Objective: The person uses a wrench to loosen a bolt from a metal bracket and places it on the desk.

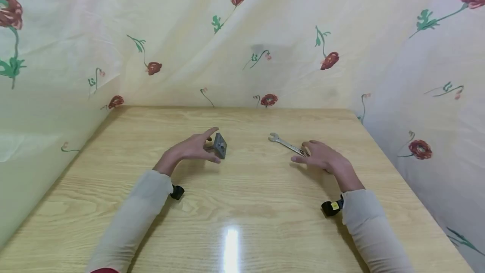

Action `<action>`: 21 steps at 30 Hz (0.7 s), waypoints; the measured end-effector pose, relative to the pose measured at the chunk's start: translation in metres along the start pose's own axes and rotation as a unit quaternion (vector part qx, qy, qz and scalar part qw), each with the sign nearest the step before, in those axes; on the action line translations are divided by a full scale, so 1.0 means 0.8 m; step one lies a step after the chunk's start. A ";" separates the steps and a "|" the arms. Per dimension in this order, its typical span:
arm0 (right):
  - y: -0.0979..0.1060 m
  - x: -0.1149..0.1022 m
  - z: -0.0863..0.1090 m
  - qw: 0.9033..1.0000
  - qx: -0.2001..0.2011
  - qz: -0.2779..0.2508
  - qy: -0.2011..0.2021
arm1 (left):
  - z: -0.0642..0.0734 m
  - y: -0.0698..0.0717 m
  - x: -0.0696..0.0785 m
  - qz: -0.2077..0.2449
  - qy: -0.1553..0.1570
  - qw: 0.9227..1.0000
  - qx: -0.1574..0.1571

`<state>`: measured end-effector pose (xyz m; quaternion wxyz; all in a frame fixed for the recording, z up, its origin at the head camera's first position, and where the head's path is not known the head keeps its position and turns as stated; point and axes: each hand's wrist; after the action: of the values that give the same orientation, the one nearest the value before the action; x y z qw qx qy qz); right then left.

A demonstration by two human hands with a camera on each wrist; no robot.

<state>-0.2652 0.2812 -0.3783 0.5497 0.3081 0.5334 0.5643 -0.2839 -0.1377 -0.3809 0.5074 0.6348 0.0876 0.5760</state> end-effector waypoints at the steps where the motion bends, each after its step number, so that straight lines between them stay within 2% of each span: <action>1: 0.000 0.000 -0.001 1.000 -0.003 -0.002 0.004 | -0.001 0.000 0.001 0.002 0.002 1.000 -0.002; 6: 0.000 0.000 -0.006 1.000 -0.010 -0.018 0.007 | -0.006 -0.002 0.005 0.001 0.008 1.000 -0.011; 12: 0.000 -0.003 -0.005 0.999 0.011 0.016 0.028 | -0.014 -0.004 0.009 -0.006 0.012 1.000 -0.015; 21: -0.008 -0.006 -0.004 0.997 0.049 0.039 0.042 | -0.027 -0.010 0.015 -0.015 0.049 0.999 0.008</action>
<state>-0.2657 0.2746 -0.3837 0.4889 0.3311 0.5704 0.5710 -0.2943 -0.1142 -0.3830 0.5062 0.6086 0.1265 0.5978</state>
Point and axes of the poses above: each hand's wrist, its own z-axis away from the middle knuckle, its own y-axis out of the back of the hand, x = y × z, and after that the axes turned 3 degrees about -x, right-handed
